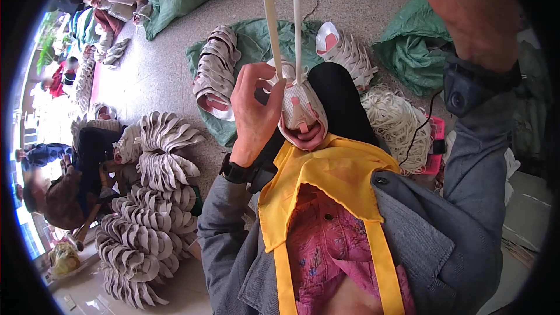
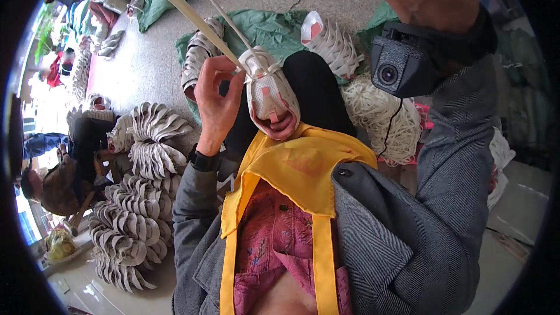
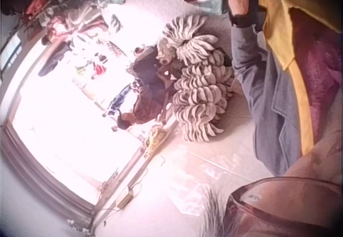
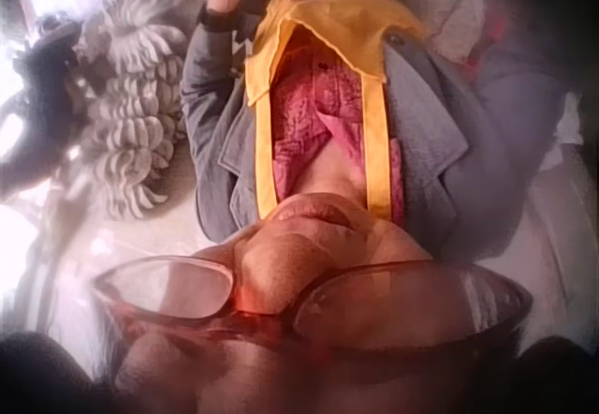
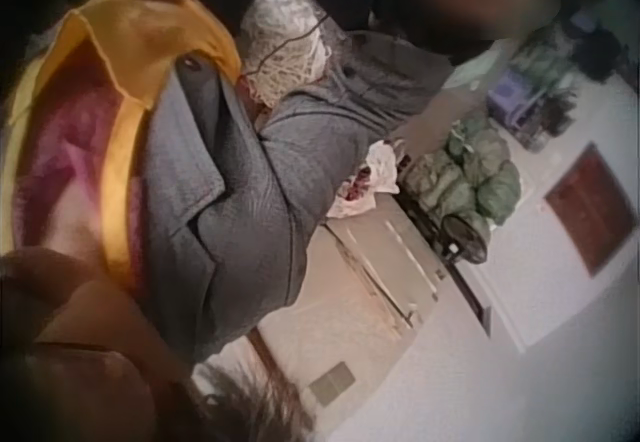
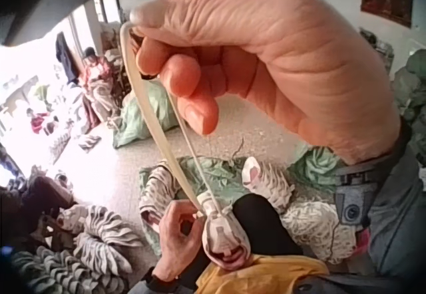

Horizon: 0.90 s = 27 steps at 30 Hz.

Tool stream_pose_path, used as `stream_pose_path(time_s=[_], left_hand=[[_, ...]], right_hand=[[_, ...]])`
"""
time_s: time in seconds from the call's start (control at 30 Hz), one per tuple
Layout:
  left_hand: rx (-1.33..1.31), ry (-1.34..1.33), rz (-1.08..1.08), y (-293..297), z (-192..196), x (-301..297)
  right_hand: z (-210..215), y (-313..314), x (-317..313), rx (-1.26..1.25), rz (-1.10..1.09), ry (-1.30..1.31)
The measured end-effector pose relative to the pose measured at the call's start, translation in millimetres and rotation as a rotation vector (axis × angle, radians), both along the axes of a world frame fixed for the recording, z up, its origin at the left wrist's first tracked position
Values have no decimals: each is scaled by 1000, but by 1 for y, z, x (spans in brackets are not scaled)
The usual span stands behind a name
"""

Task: Insert laces into the eyelets of a shoe and tie them.

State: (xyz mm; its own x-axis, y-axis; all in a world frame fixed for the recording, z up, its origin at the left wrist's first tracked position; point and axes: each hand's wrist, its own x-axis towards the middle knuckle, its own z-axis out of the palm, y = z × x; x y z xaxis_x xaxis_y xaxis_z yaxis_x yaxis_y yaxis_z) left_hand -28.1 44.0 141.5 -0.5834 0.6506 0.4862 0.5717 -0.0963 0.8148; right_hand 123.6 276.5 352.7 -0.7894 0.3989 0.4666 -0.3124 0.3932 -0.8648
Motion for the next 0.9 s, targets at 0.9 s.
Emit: stream_pose_path(time_s=[0.9], left_hand=[[385, -116, -486, 27, 147, -28]], right_hand=[[-8, 7, -27, 43, 43, -5]])
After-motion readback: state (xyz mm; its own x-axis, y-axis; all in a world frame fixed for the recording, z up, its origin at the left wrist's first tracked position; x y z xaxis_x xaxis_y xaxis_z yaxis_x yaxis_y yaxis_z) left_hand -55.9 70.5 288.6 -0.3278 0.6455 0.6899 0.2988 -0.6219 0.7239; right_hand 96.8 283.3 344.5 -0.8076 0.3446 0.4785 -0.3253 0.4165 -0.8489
